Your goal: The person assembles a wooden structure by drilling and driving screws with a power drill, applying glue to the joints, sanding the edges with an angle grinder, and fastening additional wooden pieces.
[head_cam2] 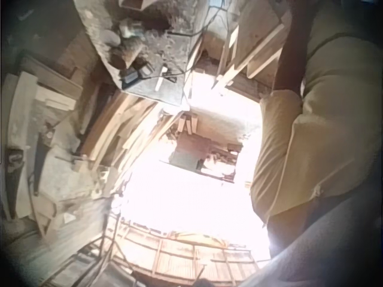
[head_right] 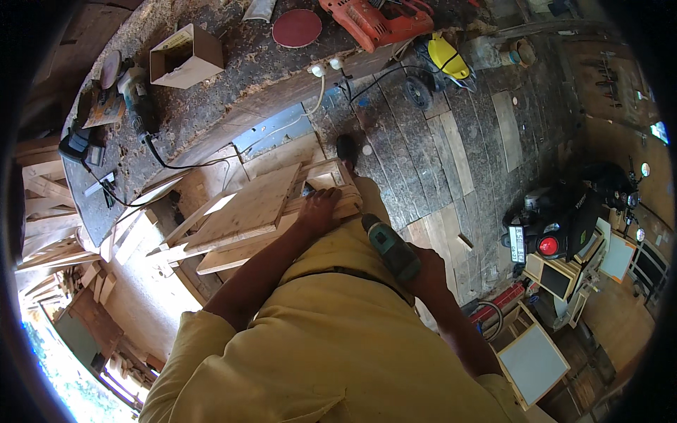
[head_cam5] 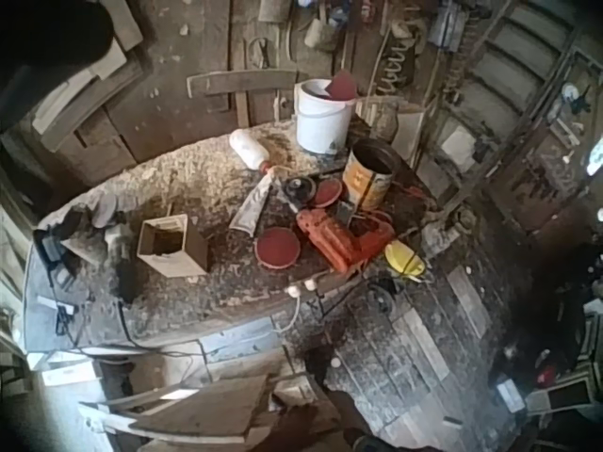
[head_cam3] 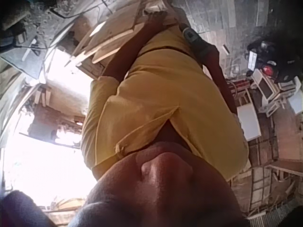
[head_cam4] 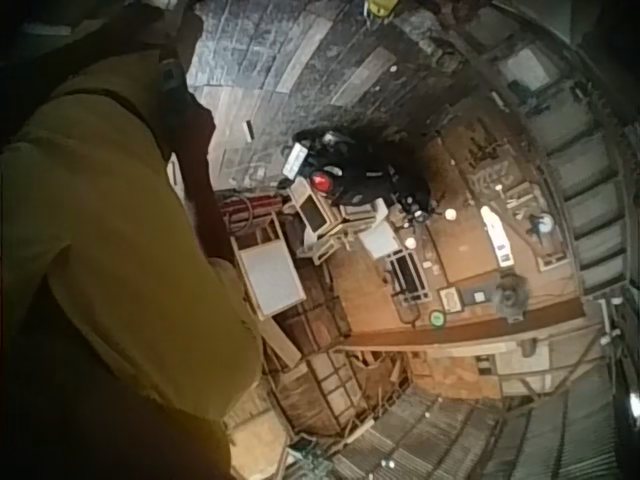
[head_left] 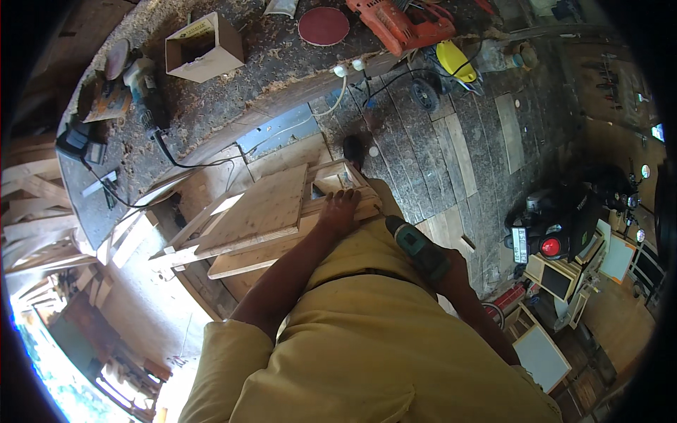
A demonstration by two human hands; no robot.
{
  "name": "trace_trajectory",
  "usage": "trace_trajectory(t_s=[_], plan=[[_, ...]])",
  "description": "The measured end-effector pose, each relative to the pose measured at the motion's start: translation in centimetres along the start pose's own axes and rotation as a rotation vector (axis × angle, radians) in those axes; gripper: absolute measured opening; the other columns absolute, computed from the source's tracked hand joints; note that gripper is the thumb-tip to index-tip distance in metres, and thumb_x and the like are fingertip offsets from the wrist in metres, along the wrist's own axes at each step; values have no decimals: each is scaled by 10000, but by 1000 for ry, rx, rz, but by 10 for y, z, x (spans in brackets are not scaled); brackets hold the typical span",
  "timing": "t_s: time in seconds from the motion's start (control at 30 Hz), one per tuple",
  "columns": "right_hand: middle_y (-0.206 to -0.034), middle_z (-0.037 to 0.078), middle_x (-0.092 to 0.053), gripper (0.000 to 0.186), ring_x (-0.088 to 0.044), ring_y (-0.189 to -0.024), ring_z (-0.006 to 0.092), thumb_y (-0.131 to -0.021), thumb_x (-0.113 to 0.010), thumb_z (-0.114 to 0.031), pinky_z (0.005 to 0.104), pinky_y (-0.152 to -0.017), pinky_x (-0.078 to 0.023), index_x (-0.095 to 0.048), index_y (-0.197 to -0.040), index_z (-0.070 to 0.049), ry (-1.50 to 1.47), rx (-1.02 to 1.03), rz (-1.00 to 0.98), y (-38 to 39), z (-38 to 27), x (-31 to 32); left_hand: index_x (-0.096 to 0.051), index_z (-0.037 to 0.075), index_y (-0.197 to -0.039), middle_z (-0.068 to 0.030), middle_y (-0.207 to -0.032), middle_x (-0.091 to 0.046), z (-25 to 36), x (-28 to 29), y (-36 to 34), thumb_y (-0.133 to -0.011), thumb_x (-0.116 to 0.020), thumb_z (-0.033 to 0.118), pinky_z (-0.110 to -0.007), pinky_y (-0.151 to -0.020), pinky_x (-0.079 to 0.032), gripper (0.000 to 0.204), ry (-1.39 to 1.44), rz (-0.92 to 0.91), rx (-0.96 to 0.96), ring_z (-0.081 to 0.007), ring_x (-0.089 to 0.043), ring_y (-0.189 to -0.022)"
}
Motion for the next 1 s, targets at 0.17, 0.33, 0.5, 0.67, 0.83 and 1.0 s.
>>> trace_trajectory(t_s=[0.17,0.33,0.5,0.67,0.83,1.0], plan=[[-828,142,-726,365,-718,-806,353,-782,-760,-382,437,-696,-563,-692,-1017,-110,130,-21,-26,-4,-19,3,-391,103,-1403,-150,-1452,-466,0,-3,-3,-754,-779,352,-503,-1136,-335,797,40,-41,12,-344,-436,-1373],[-824,143,-706,409,-698,-809,361,-739,-741,-408,486,-698,-525,-634,-1005,-117,573,219,-217,-22,-49,-2,-400,97,-1395,-145,-1461,-468,0,-1,-1,-768,-764,340,-486,-1125,-368,764,93,-76,51,-340,-434,-1378],[-853,162,-706,432,-698,-826,375,-722,-766,-409,478,-721,-547,-639,-987,-92,398,140,-255,-30,-35,2,-451,70,-1320,-154,-1404,-501,2,1,-4,-767,-745,266,-459,-1061,-451,656,96,-49,33,-340,-487,-1324],[-827,179,-705,498,-702,-805,382,-698,-794,-433,480,-707,-553,-624,-1013,-87,337,83,-245,-19,-33,-7,-452,84,-1368,-180,-1434,-509,2,2,-2,-756,-747,275,-480,-1076,-439,706,101,-1,9,-359,-486,-1335],[-794,184,-695,527,-703,-780,385,-679,-810,-439,486,-684,-552,-585,-999,-87,387,102,-244,-19,-28,-13,-414,94,-1420,-185,-1477,-473,3,-2,2,-770,-736,270,-476,-1133,-383,746,107,29,6,-374,-443,-1377],[-768,172,-685,545,-703,-766,384,-674,-815,-440,489,-672,-550,-561,-1002,-86,440,99,-275,-20,-29,-12,-487,90,-1278,-153,-1375,-512,6,4,4,-770,-737,231,-471,-1054,-446,583,129,108,-17,-349,-500,-1304]])
Point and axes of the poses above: each hand's wrist, its own y-axis away from the middle knuckle, its own x-axis out of the back of the hand, z = x × y, the point moved 10 cm from there along -y, towards the middle knuckle
